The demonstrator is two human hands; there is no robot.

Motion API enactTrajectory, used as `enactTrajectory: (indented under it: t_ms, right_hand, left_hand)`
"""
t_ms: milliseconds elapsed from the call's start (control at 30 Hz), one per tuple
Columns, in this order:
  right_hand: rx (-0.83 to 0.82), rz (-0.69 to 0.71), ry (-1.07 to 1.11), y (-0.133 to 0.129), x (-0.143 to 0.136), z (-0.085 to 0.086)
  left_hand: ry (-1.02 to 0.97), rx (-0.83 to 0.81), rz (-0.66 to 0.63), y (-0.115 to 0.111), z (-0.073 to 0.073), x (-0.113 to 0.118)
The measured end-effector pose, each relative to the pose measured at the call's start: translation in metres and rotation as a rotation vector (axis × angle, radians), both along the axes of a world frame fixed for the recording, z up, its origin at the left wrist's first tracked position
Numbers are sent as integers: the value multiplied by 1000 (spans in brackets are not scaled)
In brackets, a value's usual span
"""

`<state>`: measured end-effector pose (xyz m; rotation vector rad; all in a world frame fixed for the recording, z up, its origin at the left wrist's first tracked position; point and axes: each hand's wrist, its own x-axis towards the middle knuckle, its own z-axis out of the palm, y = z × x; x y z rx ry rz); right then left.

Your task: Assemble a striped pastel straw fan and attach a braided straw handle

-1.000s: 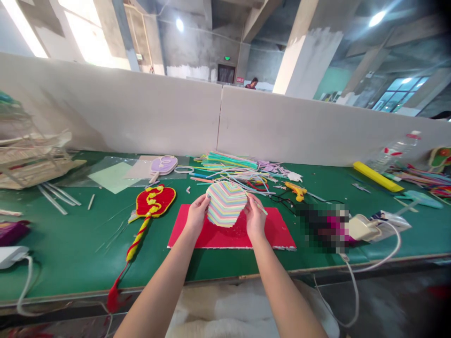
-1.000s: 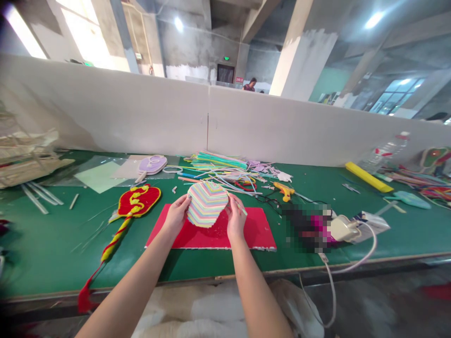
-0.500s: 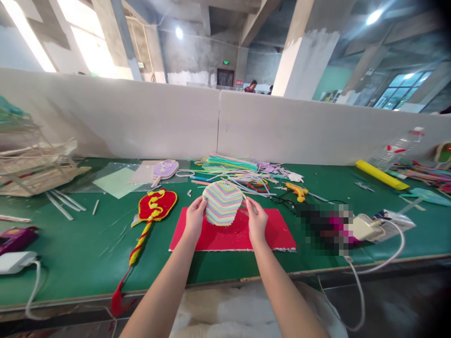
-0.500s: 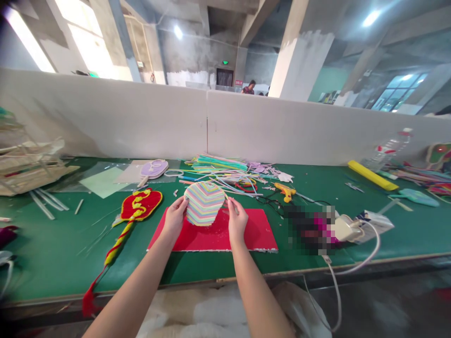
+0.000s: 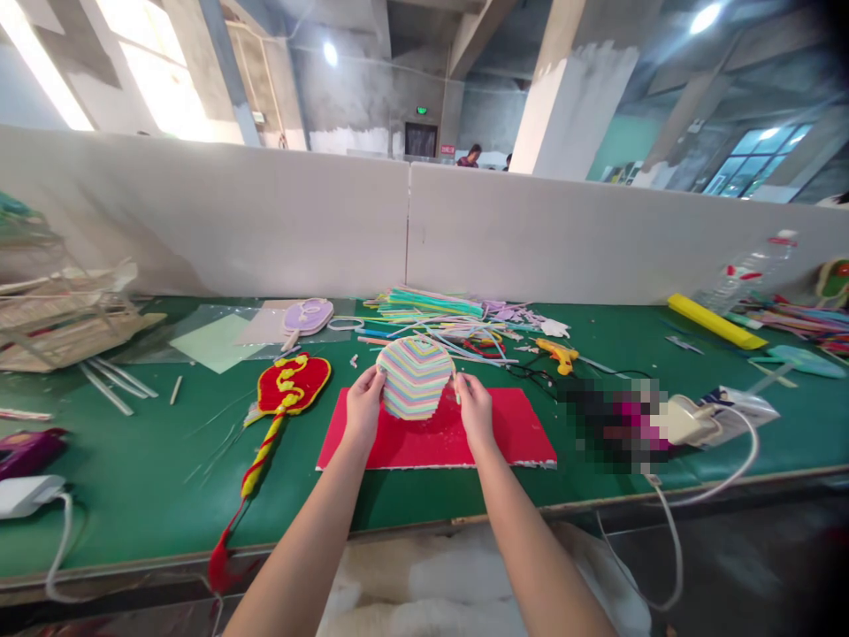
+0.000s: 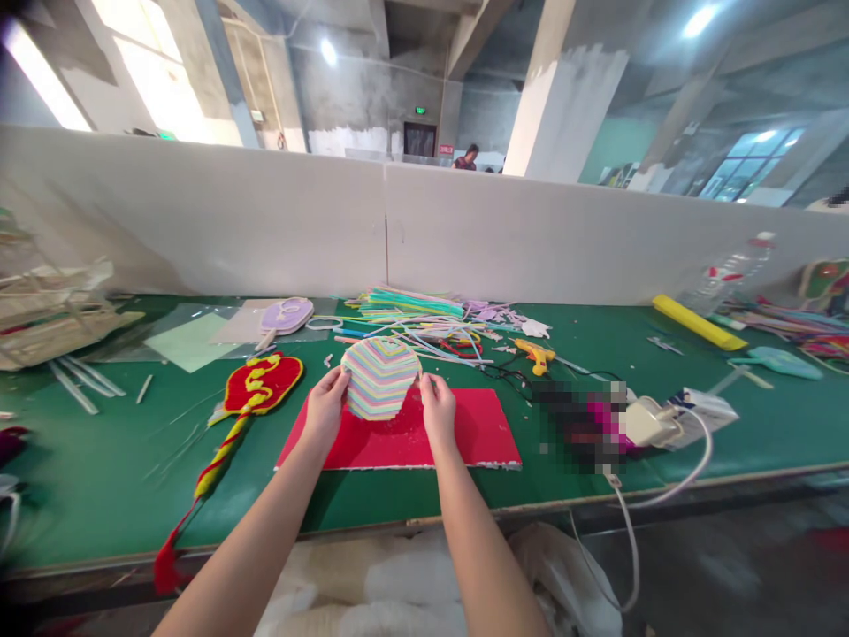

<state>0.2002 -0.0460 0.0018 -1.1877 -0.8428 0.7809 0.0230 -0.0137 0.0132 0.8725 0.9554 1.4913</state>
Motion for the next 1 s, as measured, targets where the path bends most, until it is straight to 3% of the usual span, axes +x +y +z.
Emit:
enactTrajectory:
  t_ms: [133,400,667,1000]
  right_hand:
    - [11,100,74,3,-2,-3]
    - [14,159,309,15,-4,-18]
    - [34,292,485,13,-7,-12]
    - [25,314,508,12,-2,-12]
  left_hand:
    - [-2,12,13,1,-2,0]
    - [-9,1,-14,-2,-4,6]
    - [-31,-32,-14,-3,-5,11]
    - [-78,-38,-32,-1,-6,8]
